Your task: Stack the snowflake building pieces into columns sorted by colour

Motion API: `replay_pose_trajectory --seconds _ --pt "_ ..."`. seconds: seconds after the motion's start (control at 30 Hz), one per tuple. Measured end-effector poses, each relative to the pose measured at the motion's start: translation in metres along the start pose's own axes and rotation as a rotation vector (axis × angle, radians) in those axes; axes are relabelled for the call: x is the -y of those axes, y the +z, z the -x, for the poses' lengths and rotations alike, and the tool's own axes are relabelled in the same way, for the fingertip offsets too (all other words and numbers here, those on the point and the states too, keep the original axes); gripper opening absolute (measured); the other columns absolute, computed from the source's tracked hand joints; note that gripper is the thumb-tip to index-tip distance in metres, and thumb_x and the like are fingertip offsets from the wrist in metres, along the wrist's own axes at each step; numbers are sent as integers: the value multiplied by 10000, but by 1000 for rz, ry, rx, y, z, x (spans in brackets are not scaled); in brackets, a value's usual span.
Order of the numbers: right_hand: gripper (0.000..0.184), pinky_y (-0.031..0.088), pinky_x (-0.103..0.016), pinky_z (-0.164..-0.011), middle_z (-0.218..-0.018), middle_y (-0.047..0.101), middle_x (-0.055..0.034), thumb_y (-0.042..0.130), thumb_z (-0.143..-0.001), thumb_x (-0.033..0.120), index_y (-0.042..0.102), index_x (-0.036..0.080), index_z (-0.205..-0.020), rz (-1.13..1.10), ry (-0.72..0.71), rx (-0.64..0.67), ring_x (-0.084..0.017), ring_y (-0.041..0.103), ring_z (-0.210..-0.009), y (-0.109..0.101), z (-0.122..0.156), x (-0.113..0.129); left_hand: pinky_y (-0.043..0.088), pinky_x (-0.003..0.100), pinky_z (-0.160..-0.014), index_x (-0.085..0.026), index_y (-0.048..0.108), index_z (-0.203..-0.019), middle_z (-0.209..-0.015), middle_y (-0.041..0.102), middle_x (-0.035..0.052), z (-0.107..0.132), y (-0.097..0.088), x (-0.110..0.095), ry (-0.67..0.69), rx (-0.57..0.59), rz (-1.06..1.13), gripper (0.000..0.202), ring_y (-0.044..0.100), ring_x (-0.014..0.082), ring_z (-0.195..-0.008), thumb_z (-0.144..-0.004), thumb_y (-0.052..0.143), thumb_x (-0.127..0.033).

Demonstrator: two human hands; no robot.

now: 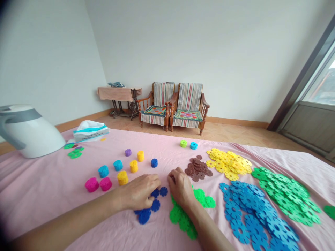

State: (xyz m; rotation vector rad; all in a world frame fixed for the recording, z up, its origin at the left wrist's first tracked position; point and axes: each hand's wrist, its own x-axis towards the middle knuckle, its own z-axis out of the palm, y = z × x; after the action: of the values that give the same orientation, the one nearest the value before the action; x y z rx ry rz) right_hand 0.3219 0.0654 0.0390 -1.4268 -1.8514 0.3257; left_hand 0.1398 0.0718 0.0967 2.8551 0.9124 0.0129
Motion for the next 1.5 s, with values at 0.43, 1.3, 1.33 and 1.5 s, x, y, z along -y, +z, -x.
replay_pose_trajectory --seconds 0.43,1.3,1.33,1.5 --pt "169 337 -219 -583 -700 529 -7 475 -796 132 580 165 -667 -4 20 13 -105 502 -620 0 1 0 416 233 -618 -182 565 -802 -793 611 22 -22 -37 55 -166 -177 -33 188 579 165 -725 -620 541 -141" --pt "168 350 -220 -606 -713 537 -10 476 -796 123 603 161 -691 15 15 18 -111 510 -640 -1 -1 1 433 272 -699 -193 618 -807 -873 667 52 -61 -33 80 -168 -37 -156 172 604 210 -836 -642 580 -164" --pt "168 351 -220 -606 -712 537 -10 477 -794 122 603 161 -690 15 17 20 -110 510 -639 -1 -1 1 433 274 -698 -191 619 -805 -874 667 53 -61 -33 80 -165 -35 -158 170 604 211 -833 -643 578 -165" --pt "171 354 -221 -603 -709 542 -13 476 -785 114 610 160 -689 7 16 21 -111 513 -636 -1 -1 1 431 275 -689 -192 619 -796 -869 669 53 -61 -32 82 -156 -29 -161 165 605 211 -827 -642 573 -161"
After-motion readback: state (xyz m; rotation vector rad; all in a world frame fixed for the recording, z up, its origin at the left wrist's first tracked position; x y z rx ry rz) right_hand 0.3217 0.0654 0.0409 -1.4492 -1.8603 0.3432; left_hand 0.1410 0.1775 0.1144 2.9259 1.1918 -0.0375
